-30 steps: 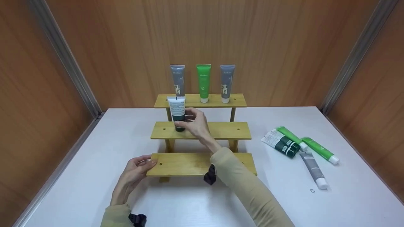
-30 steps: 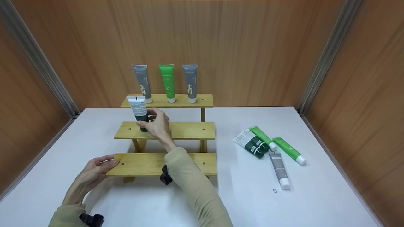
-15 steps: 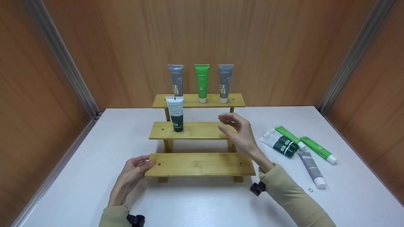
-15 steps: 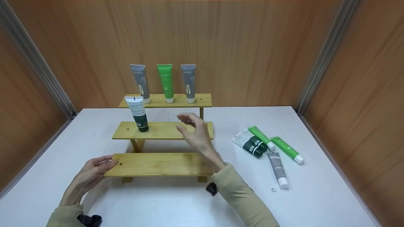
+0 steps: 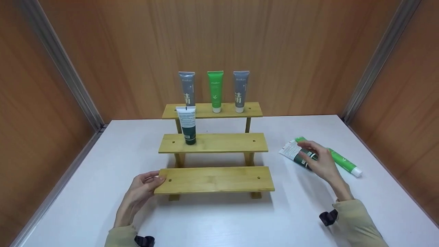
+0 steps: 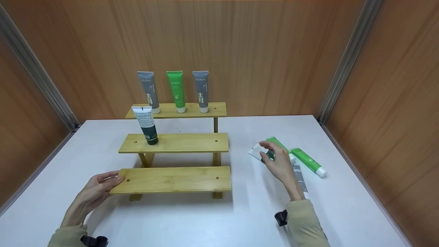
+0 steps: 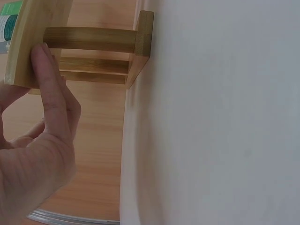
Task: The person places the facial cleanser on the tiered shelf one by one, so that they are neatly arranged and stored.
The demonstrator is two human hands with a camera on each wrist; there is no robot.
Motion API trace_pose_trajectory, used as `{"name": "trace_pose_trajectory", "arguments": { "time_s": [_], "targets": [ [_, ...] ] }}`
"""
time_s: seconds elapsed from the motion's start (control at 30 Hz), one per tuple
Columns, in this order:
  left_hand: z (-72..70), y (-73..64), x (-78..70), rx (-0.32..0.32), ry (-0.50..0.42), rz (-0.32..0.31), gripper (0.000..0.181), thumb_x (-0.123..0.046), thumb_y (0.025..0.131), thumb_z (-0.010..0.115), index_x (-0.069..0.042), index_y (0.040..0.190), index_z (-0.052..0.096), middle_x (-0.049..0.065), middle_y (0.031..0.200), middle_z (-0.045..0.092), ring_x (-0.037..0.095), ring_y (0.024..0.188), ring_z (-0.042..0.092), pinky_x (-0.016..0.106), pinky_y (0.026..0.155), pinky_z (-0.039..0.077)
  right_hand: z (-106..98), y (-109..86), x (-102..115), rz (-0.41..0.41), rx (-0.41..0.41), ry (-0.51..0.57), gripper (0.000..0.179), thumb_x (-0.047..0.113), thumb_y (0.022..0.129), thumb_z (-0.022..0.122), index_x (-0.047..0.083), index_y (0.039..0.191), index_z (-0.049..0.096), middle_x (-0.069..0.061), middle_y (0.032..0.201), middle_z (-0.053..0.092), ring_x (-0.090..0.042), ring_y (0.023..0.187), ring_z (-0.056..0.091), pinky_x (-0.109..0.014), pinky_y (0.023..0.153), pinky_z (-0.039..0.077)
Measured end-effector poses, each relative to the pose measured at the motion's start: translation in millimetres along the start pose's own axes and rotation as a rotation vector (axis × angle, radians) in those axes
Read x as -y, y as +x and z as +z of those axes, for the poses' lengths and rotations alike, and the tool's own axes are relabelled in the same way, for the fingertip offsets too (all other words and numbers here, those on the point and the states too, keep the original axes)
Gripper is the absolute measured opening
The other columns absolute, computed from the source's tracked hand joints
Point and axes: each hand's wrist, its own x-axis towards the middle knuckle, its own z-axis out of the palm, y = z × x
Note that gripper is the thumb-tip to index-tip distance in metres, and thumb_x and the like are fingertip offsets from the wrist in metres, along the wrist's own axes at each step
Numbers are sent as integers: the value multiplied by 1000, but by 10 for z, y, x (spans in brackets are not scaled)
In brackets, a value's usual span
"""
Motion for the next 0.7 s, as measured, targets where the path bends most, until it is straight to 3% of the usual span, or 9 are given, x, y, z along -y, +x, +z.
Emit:
{"name": "trace_pose_trajectory", "arguments": {
  "time_s": [0.13, 0.17, 0.37, 0.7],
  "targets": [
    [-10, -4, 4, 2, -10, -5, 58, -11, 97, 65, 12, 144, 39, 3, 100, 65, 9, 85, 66, 19, 73, 57, -71, -76, -215, 66, 121, -43, 39, 7, 98, 64, -2, 135, 58, -25, 137, 60, -45, 134, 51, -57, 113, 39],
    [-12, -4, 3, 3, -13, -6, 58, -10, 97, 65, 12, 144, 39, 3, 100, 65, 8, 85, 67, 19, 73, 57, -80, -87, -248, 81, 149, -51, 40, 8, 98, 64, -2, 136, 56, -26, 140, 58, -47, 136, 47, -61, 114, 36],
    [-12, -12, 3, 15, -30, 0, 61, -9, 96, 65, 13, 145, 36, 3, 100, 66, 8, 86, 68, 18, 75, 58, -84, -120, -340, 139, 264, -101, 48, 12, 99, 63, 0, 143, 50, -29, 150, 47, -53, 144, 32, -68, 118, 23],
    [-4, 6, -7, 14, -28, -4, 60, -10, 96, 66, 12, 144, 38, 3, 101, 67, 8, 87, 68, 18, 76, 58, -82, -158, -398, 186, 361, -165, 54, 23, 99, 63, 7, 148, 46, -31, 154, 39, -58, 142, 30, -74, 112, 25]
  ]
}}
